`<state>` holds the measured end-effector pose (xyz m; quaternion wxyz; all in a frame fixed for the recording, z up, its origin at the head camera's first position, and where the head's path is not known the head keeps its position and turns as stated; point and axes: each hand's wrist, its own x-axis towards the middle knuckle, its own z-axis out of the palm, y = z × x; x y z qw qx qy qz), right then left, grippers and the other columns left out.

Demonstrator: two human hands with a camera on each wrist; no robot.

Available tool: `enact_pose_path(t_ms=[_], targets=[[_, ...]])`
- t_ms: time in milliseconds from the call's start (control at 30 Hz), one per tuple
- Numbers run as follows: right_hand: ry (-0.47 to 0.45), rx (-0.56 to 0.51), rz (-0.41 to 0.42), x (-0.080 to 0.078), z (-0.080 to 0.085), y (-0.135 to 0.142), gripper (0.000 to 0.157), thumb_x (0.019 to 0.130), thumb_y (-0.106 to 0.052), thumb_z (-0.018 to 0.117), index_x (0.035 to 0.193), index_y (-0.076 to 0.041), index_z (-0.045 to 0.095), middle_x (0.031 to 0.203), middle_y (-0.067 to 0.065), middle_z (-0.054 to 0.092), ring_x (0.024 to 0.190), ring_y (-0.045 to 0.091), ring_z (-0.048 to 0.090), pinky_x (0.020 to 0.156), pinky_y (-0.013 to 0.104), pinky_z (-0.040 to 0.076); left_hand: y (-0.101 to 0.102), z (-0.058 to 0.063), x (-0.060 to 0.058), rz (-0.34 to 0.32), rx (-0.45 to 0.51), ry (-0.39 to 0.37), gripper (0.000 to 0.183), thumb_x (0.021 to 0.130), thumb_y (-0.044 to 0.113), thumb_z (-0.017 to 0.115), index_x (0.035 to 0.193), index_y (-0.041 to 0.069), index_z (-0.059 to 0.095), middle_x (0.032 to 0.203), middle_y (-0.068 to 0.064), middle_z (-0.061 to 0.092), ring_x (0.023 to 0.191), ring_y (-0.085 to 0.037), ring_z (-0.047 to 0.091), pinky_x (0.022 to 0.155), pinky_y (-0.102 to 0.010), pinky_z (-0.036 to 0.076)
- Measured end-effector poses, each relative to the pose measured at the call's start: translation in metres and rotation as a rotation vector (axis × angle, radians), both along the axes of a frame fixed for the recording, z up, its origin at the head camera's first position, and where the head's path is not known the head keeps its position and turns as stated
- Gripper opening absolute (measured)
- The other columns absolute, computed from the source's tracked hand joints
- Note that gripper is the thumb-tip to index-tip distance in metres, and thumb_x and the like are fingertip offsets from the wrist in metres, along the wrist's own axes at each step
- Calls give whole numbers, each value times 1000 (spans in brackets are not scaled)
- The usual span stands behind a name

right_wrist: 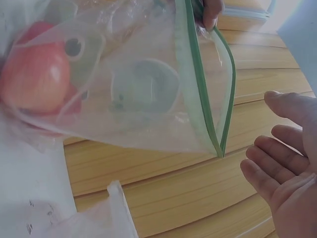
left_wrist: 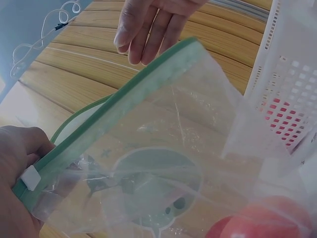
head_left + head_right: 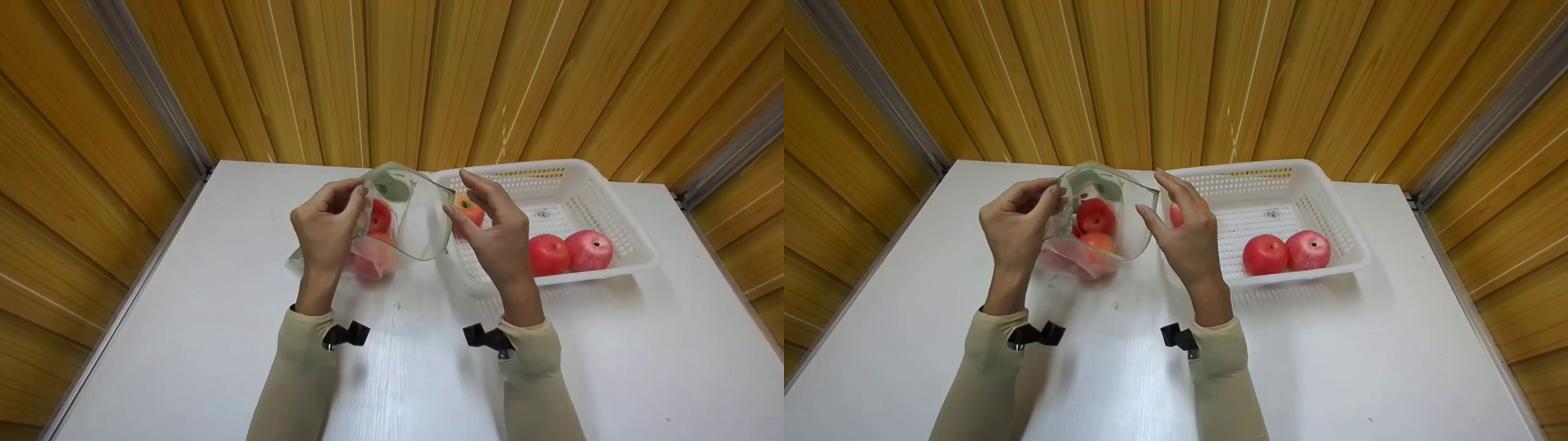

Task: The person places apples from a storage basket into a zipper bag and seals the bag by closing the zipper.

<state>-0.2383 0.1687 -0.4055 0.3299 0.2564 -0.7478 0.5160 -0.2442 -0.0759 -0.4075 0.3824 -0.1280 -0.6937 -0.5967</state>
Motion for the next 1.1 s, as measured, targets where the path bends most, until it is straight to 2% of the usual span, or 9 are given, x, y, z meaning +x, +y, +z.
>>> enact_pose_path(t_ms=[200, 400, 667, 967, 1100], targets=[[-24, 0, -18, -3, -2, 9, 54, 88, 3, 85, 137, 7, 65, 138, 18, 67, 127, 26, 65, 106, 42, 52, -2, -2, 1, 21, -2, -15, 8, 95, 5, 79, 101, 2, 83, 86, -1, 79, 68, -15, 66, 65, -24, 58], [-57, -7, -39, -8, -5, 19, 52, 88, 2, 85, 136, 5, 67, 136, 15, 68, 129, 28, 64, 107, 39, 52, -4, -1, 3, 35, -2, -26, 9, 95, 6, 79, 101, 2, 83, 89, 1, 79, 68, -13, 66, 65, -25, 59], [-82, 10, -72, -11, -9, 31, 51, 88, 1, 86, 136, 4, 68, 134, 12, 70, 129, 29, 64, 106, 41, 52, -4, 0, 3, 29, -11, -12, 8, 94, 5, 79, 100, 1, 83, 87, 1, 79, 68, -13, 66, 64, -25, 58], [-127, 62, -99, -18, -23, 43, 53, 89, -2, 86, 138, 4, 66, 137, 13, 68, 130, 23, 63, 106, 44, 52, -3, -2, 3, 29, -19, -37, 10, 95, 6, 79, 103, 1, 83, 90, 0, 80, 70, -12, 67, 68, -27, 61], [-175, 68, -100, -24, -28, 47, 54, 90, -4, 86, 139, 6, 65, 138, 16, 67, 131, 27, 63, 107, 43, 52, -2, -2, 2, 23, -15, -30, 10, 95, 6, 79, 103, 1, 82, 90, 0, 80, 69, -12, 67, 67, -28, 61]])
